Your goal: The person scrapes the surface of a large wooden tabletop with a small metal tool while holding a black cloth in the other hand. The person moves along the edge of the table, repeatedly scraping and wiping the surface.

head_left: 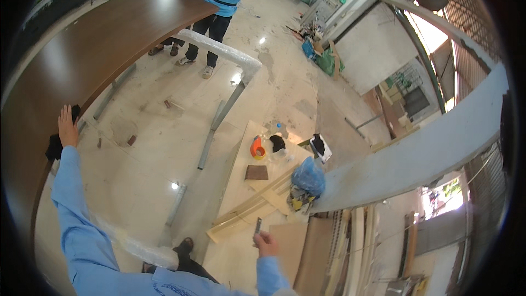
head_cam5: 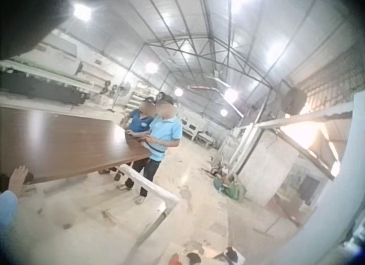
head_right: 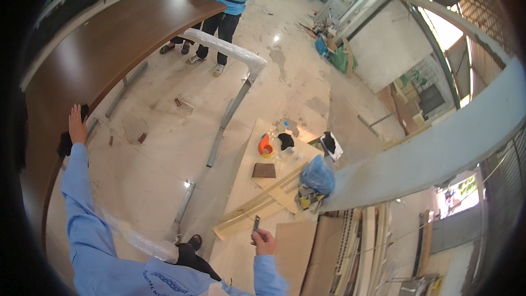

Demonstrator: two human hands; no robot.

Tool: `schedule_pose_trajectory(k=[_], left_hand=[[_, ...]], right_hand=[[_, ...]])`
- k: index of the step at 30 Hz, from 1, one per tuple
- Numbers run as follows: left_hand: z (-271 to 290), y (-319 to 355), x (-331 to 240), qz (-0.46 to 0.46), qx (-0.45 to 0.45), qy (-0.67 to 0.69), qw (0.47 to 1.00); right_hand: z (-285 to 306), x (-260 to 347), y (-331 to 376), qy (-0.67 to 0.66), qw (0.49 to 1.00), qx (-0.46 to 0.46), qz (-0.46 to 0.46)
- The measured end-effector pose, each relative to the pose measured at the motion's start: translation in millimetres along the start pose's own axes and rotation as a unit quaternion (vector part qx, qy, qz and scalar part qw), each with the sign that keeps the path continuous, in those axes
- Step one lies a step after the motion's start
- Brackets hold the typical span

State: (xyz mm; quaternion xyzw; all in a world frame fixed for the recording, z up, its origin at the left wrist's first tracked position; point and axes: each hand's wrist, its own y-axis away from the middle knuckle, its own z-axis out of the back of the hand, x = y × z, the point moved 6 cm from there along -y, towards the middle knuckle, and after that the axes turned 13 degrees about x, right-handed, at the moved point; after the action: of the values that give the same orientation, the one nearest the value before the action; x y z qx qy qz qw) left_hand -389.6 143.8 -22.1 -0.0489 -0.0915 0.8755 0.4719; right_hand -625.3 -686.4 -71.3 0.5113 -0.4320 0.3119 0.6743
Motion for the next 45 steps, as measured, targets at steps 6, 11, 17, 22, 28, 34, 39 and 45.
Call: schedule_pose_trajectory(k=[6, 11, 17, 22, 28, 34, 39, 45], left_hand=[[3, 6, -5, 0.021, 0.007, 0.020, 1.000], [12, 12, -10, 0.006, -0.028, 0.078, 0.997], [20, 14, -17, 0.007, -0.047, 0.099, 0.994], [30, 8, -28, 0.016, -0.035, 0.114, 0.993], [32, -27, -75, -0.039, -0.031, 0.112, 0.992], [25, -82, -145, -0.043, 0.011, 0.066, 0.997], [10, -141, -220, -0.044, 0.012, 0.119, 0.992], [-4, -216, -308, -0.056, 0.033, 0.117, 0.991]], right_hand=[[-14, 27, -36, 0.049, 0.994, 0.064, 0.070], [43, -3, -45, 0.096, 0.994, -0.005, 0.056], [114, -58, -37, 0.191, 0.973, -0.067, -0.107], [118, -46, -64, 0.259, 0.952, -0.036, -0.160], [81, 38, -169, 0.325, 0.943, 0.025, -0.073], [-59, 167, -301, 0.244, 0.952, 0.126, 0.139], [-156, 245, -370, 0.171, 0.952, 0.177, 0.180], [-209, 289, -417, 0.052, 0.945, 0.261, 0.190]])
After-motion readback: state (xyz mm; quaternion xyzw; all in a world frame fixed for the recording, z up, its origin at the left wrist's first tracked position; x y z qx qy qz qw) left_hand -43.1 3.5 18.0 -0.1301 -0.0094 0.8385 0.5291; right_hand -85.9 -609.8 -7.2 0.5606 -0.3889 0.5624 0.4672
